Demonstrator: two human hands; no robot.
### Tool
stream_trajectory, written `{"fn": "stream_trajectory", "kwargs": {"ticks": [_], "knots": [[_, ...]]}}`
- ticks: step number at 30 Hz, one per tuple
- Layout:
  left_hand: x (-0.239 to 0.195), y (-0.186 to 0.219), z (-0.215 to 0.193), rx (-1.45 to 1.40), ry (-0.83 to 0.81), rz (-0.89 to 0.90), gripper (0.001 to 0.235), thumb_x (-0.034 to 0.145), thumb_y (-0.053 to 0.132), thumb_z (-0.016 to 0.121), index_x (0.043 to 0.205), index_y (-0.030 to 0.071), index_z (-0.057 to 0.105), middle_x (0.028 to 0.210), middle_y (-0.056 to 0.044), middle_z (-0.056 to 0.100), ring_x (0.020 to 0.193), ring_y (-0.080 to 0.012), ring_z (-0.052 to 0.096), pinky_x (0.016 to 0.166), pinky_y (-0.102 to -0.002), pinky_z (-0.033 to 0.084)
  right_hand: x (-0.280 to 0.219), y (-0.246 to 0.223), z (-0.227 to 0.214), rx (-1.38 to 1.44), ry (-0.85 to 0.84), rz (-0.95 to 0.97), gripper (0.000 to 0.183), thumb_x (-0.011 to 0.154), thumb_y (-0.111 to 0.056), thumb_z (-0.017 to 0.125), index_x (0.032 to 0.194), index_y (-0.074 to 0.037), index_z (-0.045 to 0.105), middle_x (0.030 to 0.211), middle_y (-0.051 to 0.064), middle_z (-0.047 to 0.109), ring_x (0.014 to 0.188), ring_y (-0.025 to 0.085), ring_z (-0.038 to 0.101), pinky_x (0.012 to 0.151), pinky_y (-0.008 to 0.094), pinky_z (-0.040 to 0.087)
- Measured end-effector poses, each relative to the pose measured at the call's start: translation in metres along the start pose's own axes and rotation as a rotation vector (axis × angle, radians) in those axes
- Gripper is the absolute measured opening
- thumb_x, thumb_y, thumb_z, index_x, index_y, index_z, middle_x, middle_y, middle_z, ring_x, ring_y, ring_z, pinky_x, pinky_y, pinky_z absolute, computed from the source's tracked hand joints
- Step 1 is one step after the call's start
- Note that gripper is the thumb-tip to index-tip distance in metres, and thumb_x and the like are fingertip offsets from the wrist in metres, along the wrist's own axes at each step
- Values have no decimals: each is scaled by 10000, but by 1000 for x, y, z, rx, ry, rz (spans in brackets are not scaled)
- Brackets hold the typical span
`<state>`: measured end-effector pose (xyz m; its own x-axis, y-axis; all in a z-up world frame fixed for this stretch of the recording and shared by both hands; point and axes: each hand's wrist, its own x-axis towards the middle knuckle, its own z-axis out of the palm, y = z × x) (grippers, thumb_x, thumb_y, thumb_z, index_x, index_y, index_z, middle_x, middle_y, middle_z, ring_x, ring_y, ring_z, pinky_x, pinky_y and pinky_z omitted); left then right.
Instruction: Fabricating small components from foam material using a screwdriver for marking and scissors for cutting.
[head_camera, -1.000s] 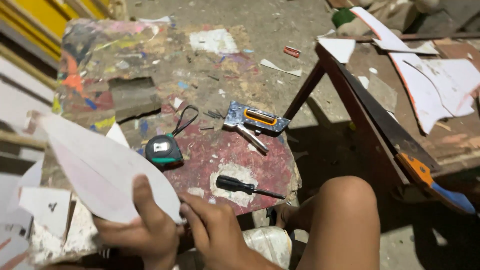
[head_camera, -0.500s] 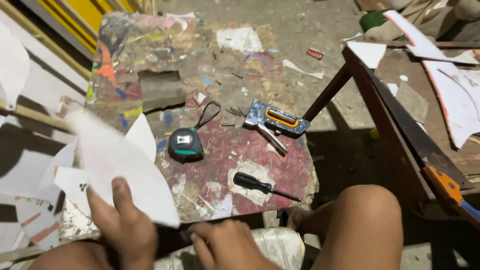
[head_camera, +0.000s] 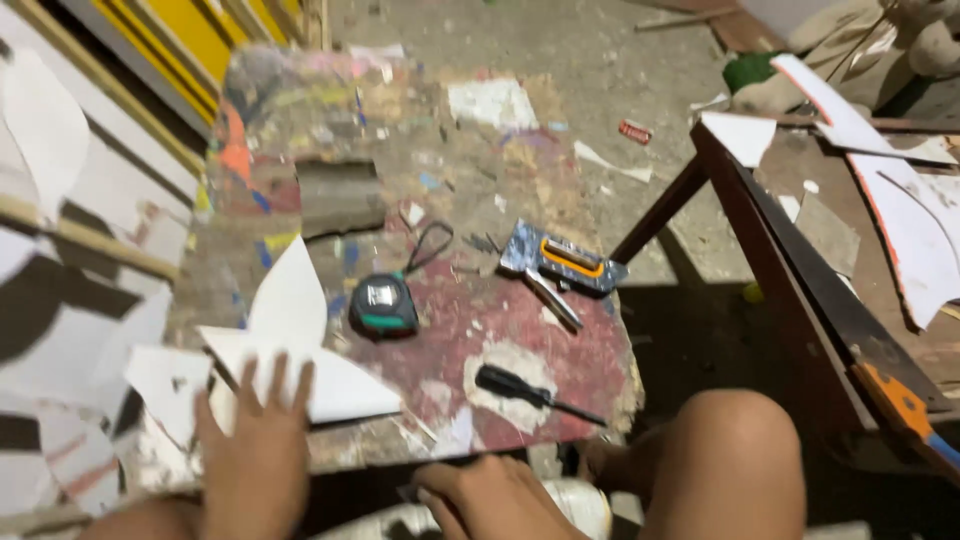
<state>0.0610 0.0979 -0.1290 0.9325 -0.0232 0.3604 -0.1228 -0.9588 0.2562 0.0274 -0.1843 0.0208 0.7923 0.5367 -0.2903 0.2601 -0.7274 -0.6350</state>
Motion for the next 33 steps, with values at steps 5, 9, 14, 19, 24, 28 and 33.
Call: {"fn": "stream_trajectory", "kwargs": {"ticks": [5, 9, 14, 19, 24, 28, 33], "knots": [[7, 8, -17, -443, -273, -118, 341, 830, 157, 668, 1141, 131, 806, 1474, -134, 605, 1482, -312, 467, 1226, -421, 338, -3, 4, -8, -21, -78, 100, 179, 1012, -319, 559, 1105, -226, 679, 783, 169, 680, 801, 413, 691, 675, 468, 499], [44, 9, -103, -581, -191, -814, 484, 932, -100, 648, 1289, 206, 761, 988, -152, 745, 761, -256, 589, 625, -358, 482, -7, 29, -12, -83, -60, 102, 142, 1014, -328, 539, 1031, -232, 643, 828, 122, 717, 850, 393, 692, 705, 472, 509], [85, -66, -102, -298, -284, -910, 1082, 698, 560, 774, 1575, 31, 426, 1508, -256, 528, 1369, -449, 489, 1101, -515, 353, -14, 14, -37, -152, -158, 273, 138, 975, -312, 554, 908, -211, 619, 846, 123, 719, 958, 388, 691, 781, 440, 522], [64, -40, -88, -378, 173, -547, 800, 756, 236, 798, 1490, -4, 589, 1328, -245, 661, 1084, -340, 627, 913, -412, 470, -14, 24, -24, -169, -128, 134, 110, 998, -314, 584, 980, -232, 654, 806, 104, 722, 853, 386, 703, 713, 455, 536], [51, 24, -79, -876, 323, -812, 935, 786, -172, 754, 1576, 121, 349, 1262, -348, 623, 1033, -343, 670, 847, -419, 582, -3, 14, -21, -205, -98, 150, 226, 929, -294, 568, 829, -124, 679, 811, 185, 716, 816, 424, 707, 717, 489, 536], [32, 47, -44, -1284, 45, -872, 529, 772, -67, 781, 1280, 6, 651, 1002, -164, 699, 791, -240, 620, 641, -358, 512, 14, 15, -22, -371, -169, 206, 318, 928, -354, 554, 934, -87, 726, 852, 233, 703, 825, 496, 675, 739, 628, 504], [50, 86, -79, -1339, -105, -888, 143, 847, -29, 715, 955, 20, 635, 1042, -174, 745, 649, -341, 650, 383, -408, 479, 27, 17, -42, -370, -117, 288, 385, 976, -390, 512, 822, -80, 680, 808, 215, 688, 814, 460, 671, 731, 562, 491]]}}
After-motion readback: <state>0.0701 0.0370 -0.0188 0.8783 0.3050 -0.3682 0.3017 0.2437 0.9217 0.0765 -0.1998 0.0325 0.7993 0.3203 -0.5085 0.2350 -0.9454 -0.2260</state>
